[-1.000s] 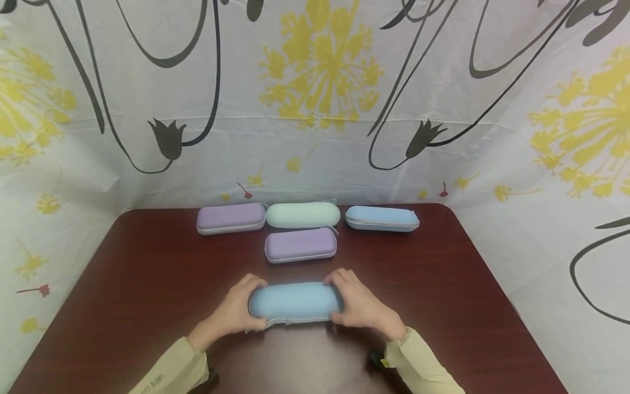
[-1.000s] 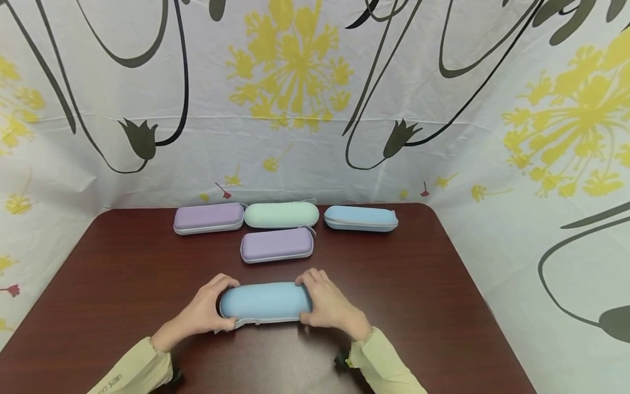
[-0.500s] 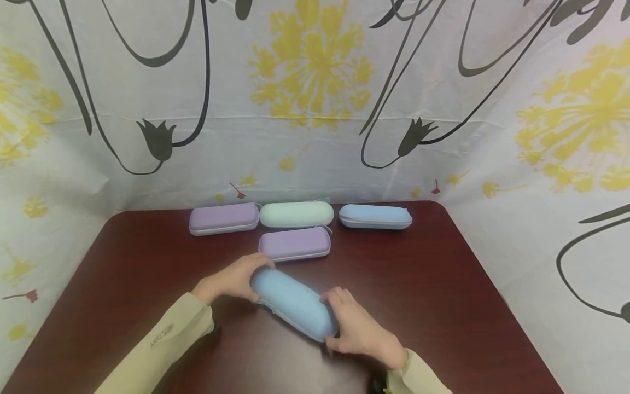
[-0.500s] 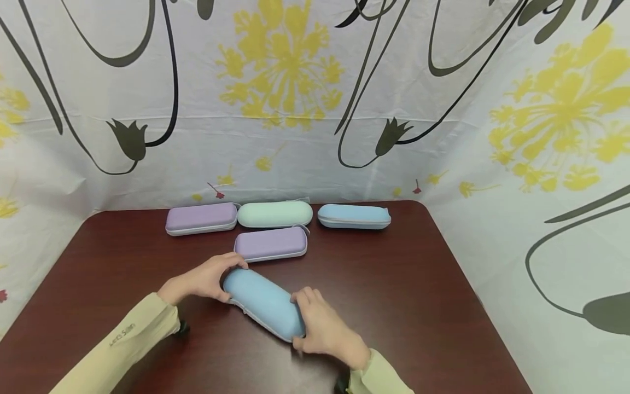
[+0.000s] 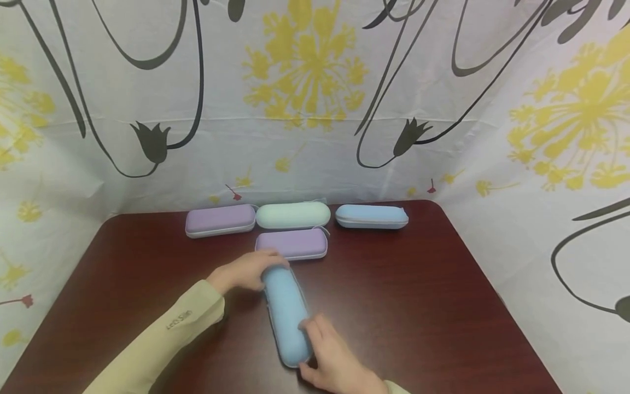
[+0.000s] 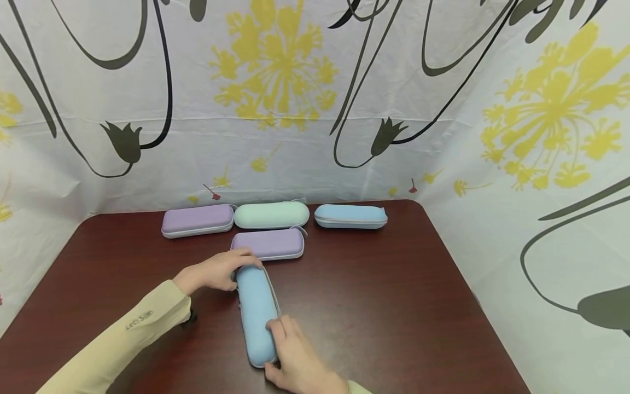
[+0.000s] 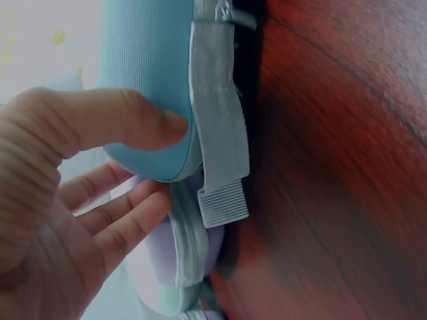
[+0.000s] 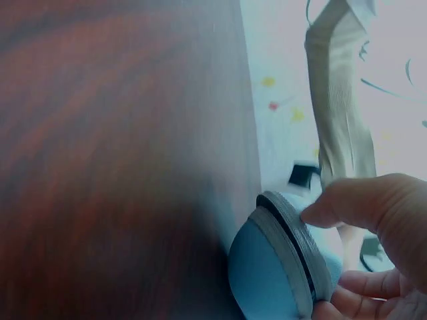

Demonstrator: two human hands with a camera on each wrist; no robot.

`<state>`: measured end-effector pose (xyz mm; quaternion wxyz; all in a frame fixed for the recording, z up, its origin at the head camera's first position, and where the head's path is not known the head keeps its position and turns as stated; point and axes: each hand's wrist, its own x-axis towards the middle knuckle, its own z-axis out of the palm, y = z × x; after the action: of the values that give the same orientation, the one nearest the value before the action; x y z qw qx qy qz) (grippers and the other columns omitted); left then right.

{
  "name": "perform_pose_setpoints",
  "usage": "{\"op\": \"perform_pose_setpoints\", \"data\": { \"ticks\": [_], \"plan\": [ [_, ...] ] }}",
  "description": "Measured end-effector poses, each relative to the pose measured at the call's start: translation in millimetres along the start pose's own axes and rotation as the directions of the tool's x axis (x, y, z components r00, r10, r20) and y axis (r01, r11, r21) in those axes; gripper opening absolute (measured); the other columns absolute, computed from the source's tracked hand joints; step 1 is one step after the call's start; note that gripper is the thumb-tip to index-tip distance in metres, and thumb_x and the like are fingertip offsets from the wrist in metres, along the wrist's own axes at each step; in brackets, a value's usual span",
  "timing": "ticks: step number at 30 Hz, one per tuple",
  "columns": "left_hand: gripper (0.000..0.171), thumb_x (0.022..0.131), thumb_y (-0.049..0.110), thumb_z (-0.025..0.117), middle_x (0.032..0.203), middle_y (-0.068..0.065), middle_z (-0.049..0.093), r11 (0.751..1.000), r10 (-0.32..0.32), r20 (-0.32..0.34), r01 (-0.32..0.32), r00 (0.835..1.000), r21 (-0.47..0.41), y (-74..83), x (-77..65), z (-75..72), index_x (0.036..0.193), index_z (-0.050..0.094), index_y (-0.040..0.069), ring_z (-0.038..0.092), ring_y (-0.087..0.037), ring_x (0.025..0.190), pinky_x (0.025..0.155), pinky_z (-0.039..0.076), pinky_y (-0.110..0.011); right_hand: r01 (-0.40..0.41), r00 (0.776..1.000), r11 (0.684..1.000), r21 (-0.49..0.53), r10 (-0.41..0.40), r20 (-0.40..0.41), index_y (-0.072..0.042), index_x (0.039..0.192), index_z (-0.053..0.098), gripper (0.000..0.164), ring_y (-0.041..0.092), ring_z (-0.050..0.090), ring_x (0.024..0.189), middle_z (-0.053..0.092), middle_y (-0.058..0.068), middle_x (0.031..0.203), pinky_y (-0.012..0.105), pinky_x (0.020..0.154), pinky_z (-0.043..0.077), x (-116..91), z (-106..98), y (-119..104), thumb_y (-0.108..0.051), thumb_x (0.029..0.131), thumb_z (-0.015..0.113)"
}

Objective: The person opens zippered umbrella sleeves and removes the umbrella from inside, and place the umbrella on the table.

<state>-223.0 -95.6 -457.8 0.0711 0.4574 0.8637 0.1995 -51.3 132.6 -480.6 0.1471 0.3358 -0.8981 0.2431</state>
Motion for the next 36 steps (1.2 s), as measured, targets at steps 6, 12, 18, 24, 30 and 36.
{"op": "perform_pose_setpoints", "data": {
  "ticks": [6, 12, 18, 24, 30, 36],
  "plan": [
    [0.065, 0.061, -0.009, 0.064, 0.115, -0.003, 0.052, 0.997, 0.058, -0.017, -0.057, 0.998, 0.047, 6.2, 6.7, 5.2, 0.119, 0.060, 0.020, 0.050, -0.018, 0.103, 0.086, 0.046, -0.036, -0.003, 0.998, 0.997, 0.083, -0.001, 0.056, -0.003, 0.115, 0.048, 0.064, 0.011, 0.047, 0.090, 0.047, 0.002, 0.104, 0.022, 0.077, 0.045, 2, 4, -10, -0.019, 0.063, 0.082],
    [0.064, 0.065, -0.010, 0.061, 0.118, -0.008, 0.049, 1.000, 0.026, -0.077, -0.025, 0.997, 0.015, 11.6, -0.5, 8.2, 0.122, 0.057, 0.018, 0.050, -0.021, 0.100, 0.078, 0.048, -0.036, 0.001, 0.999, 0.966, 0.258, -0.010, 0.033, -0.004, 0.115, 0.049, 0.054, 0.011, 0.050, 0.089, 0.049, 0.003, 0.104, 0.020, 0.076, 0.046, 3, 3, 0, -0.011, 0.069, 0.077],
    [0.056, 0.068, -0.005, 0.065, 0.116, -0.017, 0.052, 0.961, -0.200, -0.287, 0.132, 0.937, -0.241, 30.9, -16.1, 19.0, 0.122, 0.052, -0.002, 0.054, -0.026, 0.093, 0.075, 0.050, -0.039, -0.047, 0.994, 0.921, 0.388, 0.081, -0.070, 0.002, 0.108, 0.054, 0.040, 0.019, 0.057, 0.079, 0.054, 0.009, 0.093, 0.023, 0.065, 0.051, 14, -1, 23, 0.000, 0.072, 0.069],
    [0.063, 0.074, 0.009, 0.070, 0.118, -0.028, 0.048, 0.618, -0.693, -0.225, 0.403, 0.685, -0.675, 65.3, -31.1, 35.9, 0.127, 0.041, -0.011, 0.055, -0.034, 0.092, 0.074, 0.050, -0.040, -0.106, 0.991, 0.919, 0.380, 0.127, -0.031, 0.003, 0.104, 0.055, 0.034, 0.019, 0.057, 0.075, 0.057, 0.009, 0.089, 0.022, 0.061, 0.050, 30, 1, 39, 0.001, 0.074, 0.068],
    [0.083, 0.075, 0.014, 0.071, 0.123, -0.033, 0.042, 0.262, -0.804, 0.031, 0.400, 0.594, -0.878, 91.2, -38.2, 48.1, 0.136, 0.021, -0.012, 0.054, -0.039, 0.101, 0.074, 0.052, -0.047, -0.125, 0.991, 0.909, 0.396, 0.130, 0.014, 0.004, 0.105, 0.056, 0.033, 0.019, 0.056, 0.075, 0.057, 0.009, 0.087, 0.023, 0.060, 0.051, 39, 8, 42, 0.002, 0.074, 0.068],
    [0.082, 0.075, 0.016, 0.069, 0.114, -0.029, 0.046, 0.200, -0.798, 0.101, 0.420, 0.593, -0.885, 98.3, -38.0, 54.5, 0.134, 0.020, -0.012, 0.057, -0.035, 0.095, 0.069, 0.052, -0.051, -0.158, 0.987, 0.886, 0.436, 0.152, 0.050, 0.005, 0.106, 0.055, 0.034, 0.021, 0.057, 0.076, 0.056, 0.011, 0.088, 0.021, 0.060, 0.051, 43, 10, 40, 0.004, 0.075, 0.069]
  ]
}}
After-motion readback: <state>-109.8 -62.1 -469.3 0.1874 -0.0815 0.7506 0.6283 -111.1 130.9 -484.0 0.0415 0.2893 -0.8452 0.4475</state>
